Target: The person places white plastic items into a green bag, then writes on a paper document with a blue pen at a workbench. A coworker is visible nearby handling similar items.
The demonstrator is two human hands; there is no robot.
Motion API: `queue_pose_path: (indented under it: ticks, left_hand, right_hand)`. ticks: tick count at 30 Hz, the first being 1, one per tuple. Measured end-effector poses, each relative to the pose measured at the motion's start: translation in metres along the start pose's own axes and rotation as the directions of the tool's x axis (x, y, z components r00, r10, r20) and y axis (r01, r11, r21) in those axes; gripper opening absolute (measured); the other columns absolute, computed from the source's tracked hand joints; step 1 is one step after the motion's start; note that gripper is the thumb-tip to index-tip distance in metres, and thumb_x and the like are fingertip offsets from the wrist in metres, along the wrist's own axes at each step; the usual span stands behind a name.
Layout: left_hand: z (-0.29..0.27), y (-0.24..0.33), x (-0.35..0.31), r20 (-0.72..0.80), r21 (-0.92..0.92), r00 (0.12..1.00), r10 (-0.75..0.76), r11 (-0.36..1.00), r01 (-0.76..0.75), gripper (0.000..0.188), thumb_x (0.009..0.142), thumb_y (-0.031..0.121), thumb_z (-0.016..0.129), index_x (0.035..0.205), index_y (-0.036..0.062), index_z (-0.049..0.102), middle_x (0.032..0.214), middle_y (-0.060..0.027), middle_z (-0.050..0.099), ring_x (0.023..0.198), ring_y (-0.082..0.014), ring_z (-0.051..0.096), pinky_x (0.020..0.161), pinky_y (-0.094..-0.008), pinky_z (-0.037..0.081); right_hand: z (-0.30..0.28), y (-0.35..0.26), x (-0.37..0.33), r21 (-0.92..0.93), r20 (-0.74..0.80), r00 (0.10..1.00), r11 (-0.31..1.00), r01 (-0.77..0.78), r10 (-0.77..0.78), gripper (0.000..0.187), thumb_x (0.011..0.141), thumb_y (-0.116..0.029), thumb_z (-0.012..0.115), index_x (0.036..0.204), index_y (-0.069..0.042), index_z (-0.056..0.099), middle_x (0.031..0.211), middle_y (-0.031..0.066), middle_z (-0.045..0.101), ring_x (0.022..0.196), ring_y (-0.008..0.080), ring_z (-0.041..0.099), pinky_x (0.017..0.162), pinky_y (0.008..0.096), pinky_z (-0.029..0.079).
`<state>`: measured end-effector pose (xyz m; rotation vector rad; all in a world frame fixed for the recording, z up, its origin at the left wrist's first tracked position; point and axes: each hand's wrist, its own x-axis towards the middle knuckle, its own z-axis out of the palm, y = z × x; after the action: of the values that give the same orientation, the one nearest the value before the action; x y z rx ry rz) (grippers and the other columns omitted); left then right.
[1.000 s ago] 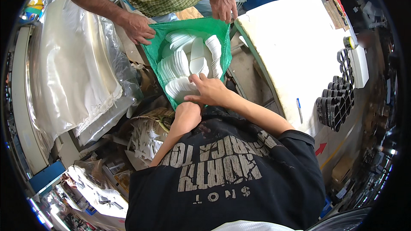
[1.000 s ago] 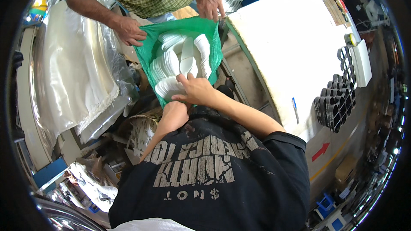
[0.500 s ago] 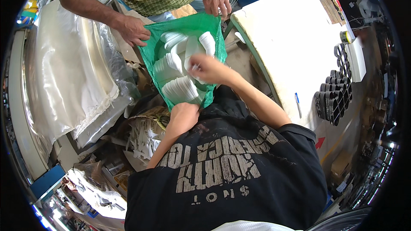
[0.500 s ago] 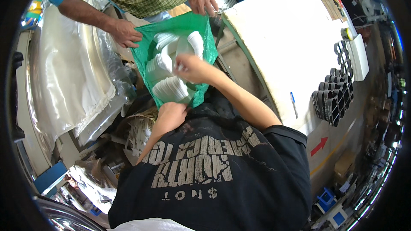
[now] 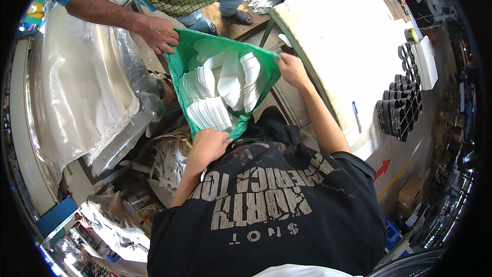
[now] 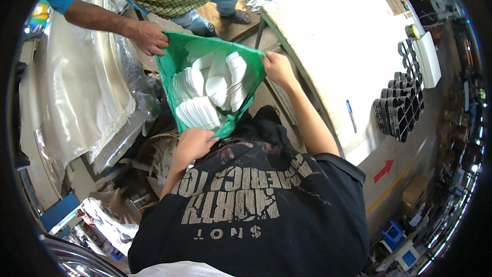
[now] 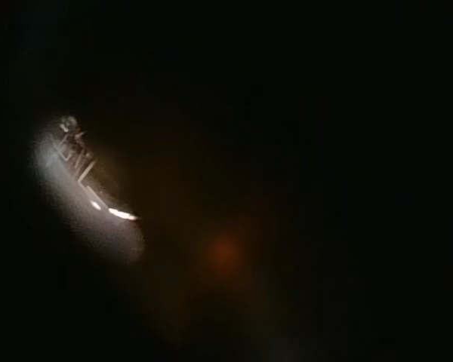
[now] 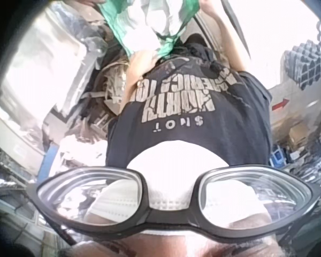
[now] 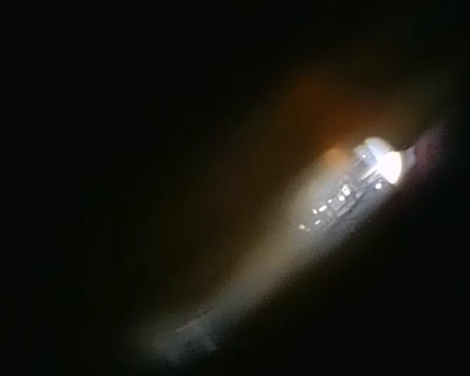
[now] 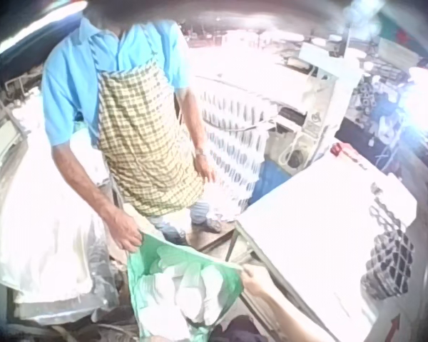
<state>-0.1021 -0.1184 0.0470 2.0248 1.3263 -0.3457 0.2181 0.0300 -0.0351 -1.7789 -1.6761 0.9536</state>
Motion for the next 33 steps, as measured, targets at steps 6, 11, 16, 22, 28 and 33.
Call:
queue_pose_path:
  ticks: [6, 11, 16, 22, 28, 33]
  left_hand:
    - [0.024, -0.019, -0.033, 0.04, 0.057, 0.995, -0.088, 0.995, 0.086, 0.036, 0.094, 0.045, 0.073, 0.085, 0.0102, 0.079, 0.079, -0.0191, 0.072, 0.082, -0.041, 0.072, 0.075, -0.052, 0.056]
    - [0.047, 0.02, -0.06, 0.113, 0.108, 0.986, -0.124, 0.988, 0.112, 0.041, 0.095, 0.047, 0.072, 0.082, 0.008, 0.076, 0.079, -0.0196, 0.072, 0.08, -0.0425, 0.071, 0.073, -0.054, 0.054]
    - [0.083, 0.058, -0.088, 0.084, 0.122, 0.996, 0.043, 0.991, -0.053, 0.037, 0.095, 0.041, 0.073, 0.082, 0.0059, 0.077, 0.084, -0.0205, 0.07, 0.088, -0.042, 0.069, 0.079, -0.0528, 0.053]
    - [0.102, 0.09, -0.11, 0.103, 0.308, 0.974, 0.2, 0.925, -0.222, 0.029, 0.092, 0.036, 0.077, 0.087, 0.0083, 0.083, 0.09, -0.0158, 0.064, 0.096, -0.0371, 0.063, 0.086, -0.0499, 0.052]
    - [0.138, 0.113, -0.091, 0.3, 0.357, 0.891, 0.339, 0.827, -0.435, 0.022, 0.09, 0.033, 0.079, 0.091, 0.012, 0.085, 0.098, -0.0147, 0.065, 0.103, -0.0355, 0.062, 0.089, -0.048, 0.052]
    - [0.174, 0.13, -0.064, 0.4, 0.329, 0.789, 0.466, 0.731, -0.598, 0.019, 0.088, 0.031, 0.079, 0.09, 0.0137, 0.085, 0.099, -0.0118, 0.065, 0.105, -0.0332, 0.063, 0.089, -0.0464, 0.053]
  right_hand:
    - [-0.026, -0.009, -0.108, 0.1, 0.07, 0.995, 0.992, -0.074, 0.067, 0.028, 0.104, -0.022, 0.061, 0.095, 0.004, 0.064, 0.076, 0.0277, 0.056, 0.065, 0.0367, 0.053, 0.067, 0.0444, 0.048]
    - [-0.049, 0.022, -0.21, 0.124, 0.066, 0.982, 0.975, -0.184, 0.177, 0.029, 0.105, -0.022, 0.06, 0.095, 0.004, 0.063, 0.072, 0.0255, 0.05, 0.062, 0.0312, 0.048, 0.064, 0.043, 0.046]
    - [-0.064, 0.055, -0.318, 0.22, -0.031, 0.973, 0.951, -0.218, 0.23, 0.034, 0.11, -0.026, 0.057, 0.095, 0.004, 0.062, 0.066, 0.0098, 0.042, 0.062, 0.0144, 0.041, 0.059, 0.0363, 0.041]
    - [-0.072, 0.05, -0.434, 0.366, -0.054, 0.905, 0.851, -0.375, 0.422, 0.042, 0.11, -0.03, 0.058, 0.085, 0.003, 0.059, 0.06, 0.0165, 0.047, 0.054, 0.0193, 0.048, 0.056, 0.041, 0.043]
    - [-0.052, 0.07, -0.522, 0.295, -0.215, 0.804, 0.822, -0.487, 0.554, 0.039, 0.107, -0.03, 0.059, 0.085, 0.002, 0.061, 0.069, 0.0255, 0.056, 0.058, 0.0385, 0.053, 0.06, 0.0474, 0.044]
    - [-0.009, 0.083, -0.623, 0.43, -0.268, 0.579, 0.633, -0.644, 0.77, 0.04, 0.107, -0.033, 0.059, 0.086, 0.001, 0.061, 0.069, 0.0227, 0.054, 0.059, 0.0334, 0.055, 0.061, 0.0469, 0.044]
